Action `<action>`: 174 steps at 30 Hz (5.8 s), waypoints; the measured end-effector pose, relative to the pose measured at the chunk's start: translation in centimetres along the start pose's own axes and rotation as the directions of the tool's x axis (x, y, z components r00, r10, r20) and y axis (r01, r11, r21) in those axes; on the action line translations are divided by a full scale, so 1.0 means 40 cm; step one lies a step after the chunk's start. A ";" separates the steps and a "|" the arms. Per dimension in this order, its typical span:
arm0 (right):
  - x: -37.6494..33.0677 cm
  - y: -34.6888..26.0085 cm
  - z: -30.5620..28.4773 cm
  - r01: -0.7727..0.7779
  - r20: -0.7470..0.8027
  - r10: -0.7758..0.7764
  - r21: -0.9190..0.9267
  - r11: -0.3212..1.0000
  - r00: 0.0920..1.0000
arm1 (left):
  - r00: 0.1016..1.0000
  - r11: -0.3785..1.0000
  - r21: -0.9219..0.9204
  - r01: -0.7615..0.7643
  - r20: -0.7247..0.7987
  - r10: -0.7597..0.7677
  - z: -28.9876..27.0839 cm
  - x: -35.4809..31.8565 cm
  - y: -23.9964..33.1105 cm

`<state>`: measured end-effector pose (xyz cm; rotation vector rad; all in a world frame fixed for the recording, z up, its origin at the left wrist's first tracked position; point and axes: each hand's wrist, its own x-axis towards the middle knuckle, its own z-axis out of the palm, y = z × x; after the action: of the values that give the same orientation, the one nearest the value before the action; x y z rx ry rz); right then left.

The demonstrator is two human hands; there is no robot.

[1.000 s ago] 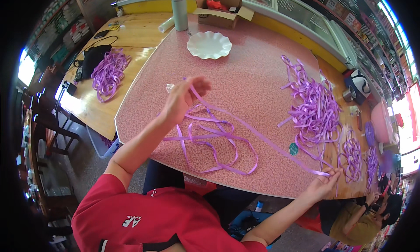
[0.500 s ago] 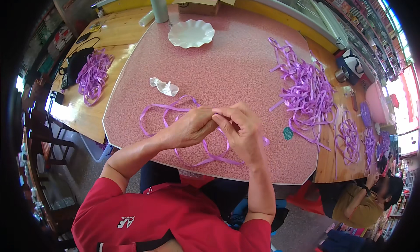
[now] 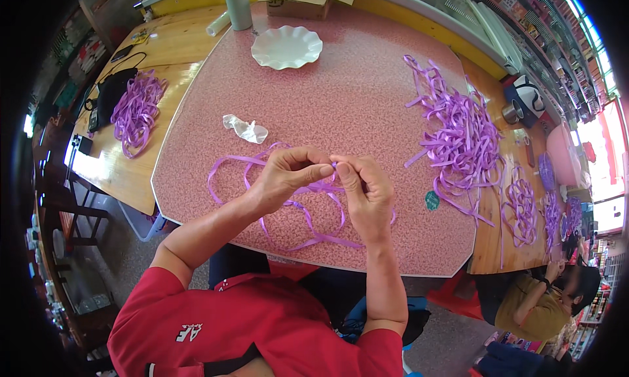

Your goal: Manually sorting and untangling pink ribbons on a workbench.

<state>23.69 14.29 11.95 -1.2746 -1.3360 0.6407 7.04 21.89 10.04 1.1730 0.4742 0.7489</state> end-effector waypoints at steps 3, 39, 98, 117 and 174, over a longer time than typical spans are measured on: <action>0.001 -0.032 -0.008 -0.008 -0.010 0.009 0.028 1.000 1.000 | 0.998 0.997 0.073 -0.009 -0.060 0.013 -0.013 0.002 -0.004; -0.006 -0.020 -0.010 0.200 0.067 -0.191 -0.175 0.964 0.979 | 0.994 0.985 0.133 -0.112 0.023 0.110 -0.014 0.000 -0.039; -0.037 0.047 0.018 0.284 0.076 -0.279 -0.077 0.956 0.957 | 0.946 0.897 0.324 -0.300 0.221 0.236 -0.017 -0.017 -0.062; -0.119 0.160 -0.460 -0.298 -0.454 0.051 -0.493 0.817 0.890 | 0.956 0.661 0.700 -0.270 0.115 0.268 -0.048 0.008 -0.061; 0.021 0.005 -0.063 -0.308 0.188 0.287 0.091 0.947 0.939 | 0.931 0.865 0.501 -0.029 0.328 -0.158 -0.013 0.064 0.045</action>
<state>26.26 14.35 12.63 -1.3594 -1.2313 1.0492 7.92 24.47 11.69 1.7346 0.4055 0.3353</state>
